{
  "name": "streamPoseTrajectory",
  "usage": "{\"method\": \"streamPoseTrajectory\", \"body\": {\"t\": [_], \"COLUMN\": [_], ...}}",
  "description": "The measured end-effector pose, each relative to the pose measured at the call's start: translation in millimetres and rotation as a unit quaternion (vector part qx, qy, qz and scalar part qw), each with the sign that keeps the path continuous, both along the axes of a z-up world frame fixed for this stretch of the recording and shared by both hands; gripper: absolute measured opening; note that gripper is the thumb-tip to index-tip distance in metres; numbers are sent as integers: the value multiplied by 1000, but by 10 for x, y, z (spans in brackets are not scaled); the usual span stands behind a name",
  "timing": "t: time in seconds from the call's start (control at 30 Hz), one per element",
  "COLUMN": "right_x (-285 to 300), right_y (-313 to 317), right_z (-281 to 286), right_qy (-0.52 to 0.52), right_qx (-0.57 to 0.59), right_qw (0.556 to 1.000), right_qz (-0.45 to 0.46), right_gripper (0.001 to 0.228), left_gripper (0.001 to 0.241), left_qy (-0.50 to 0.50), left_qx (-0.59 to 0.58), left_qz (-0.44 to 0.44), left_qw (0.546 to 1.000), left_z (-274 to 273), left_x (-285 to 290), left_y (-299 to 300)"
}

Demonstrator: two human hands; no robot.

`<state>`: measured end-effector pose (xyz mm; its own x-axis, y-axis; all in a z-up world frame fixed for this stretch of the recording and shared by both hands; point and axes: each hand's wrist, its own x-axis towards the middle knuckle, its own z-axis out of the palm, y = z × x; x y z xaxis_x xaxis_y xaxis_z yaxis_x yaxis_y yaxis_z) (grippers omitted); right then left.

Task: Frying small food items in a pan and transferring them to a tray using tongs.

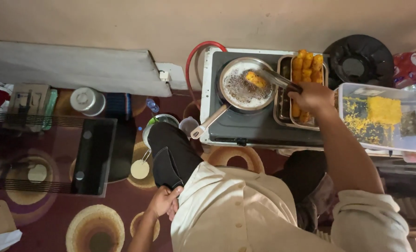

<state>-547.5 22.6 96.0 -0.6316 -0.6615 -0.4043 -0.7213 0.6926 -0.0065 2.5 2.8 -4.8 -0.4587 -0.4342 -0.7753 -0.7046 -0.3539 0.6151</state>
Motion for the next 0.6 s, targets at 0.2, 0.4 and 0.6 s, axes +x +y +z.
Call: {"method": "streamPoseTrajectory", "body": {"t": [0.2,0.4,0.6], "right_x": [-1,64,126], "right_y": [-131,-4,120], "right_z": [-31,302,450], "right_qy": [-12,-25,-9], "right_qx": [77,2,-18], "right_qw": [997,999,998], "right_qz": [-11,-30,-64], "right_gripper": [57,52,58], "left_gripper": [79,79,79], "left_qy": [-2,-22,-17], "left_qx": [-21,-5,15], "left_qz": [-16,-8,-25], "left_qw": [1000,1000,999], "left_z": [16,69,32], "left_x": [-10,-31,-47], "left_y": [-2,-10,-69]}}
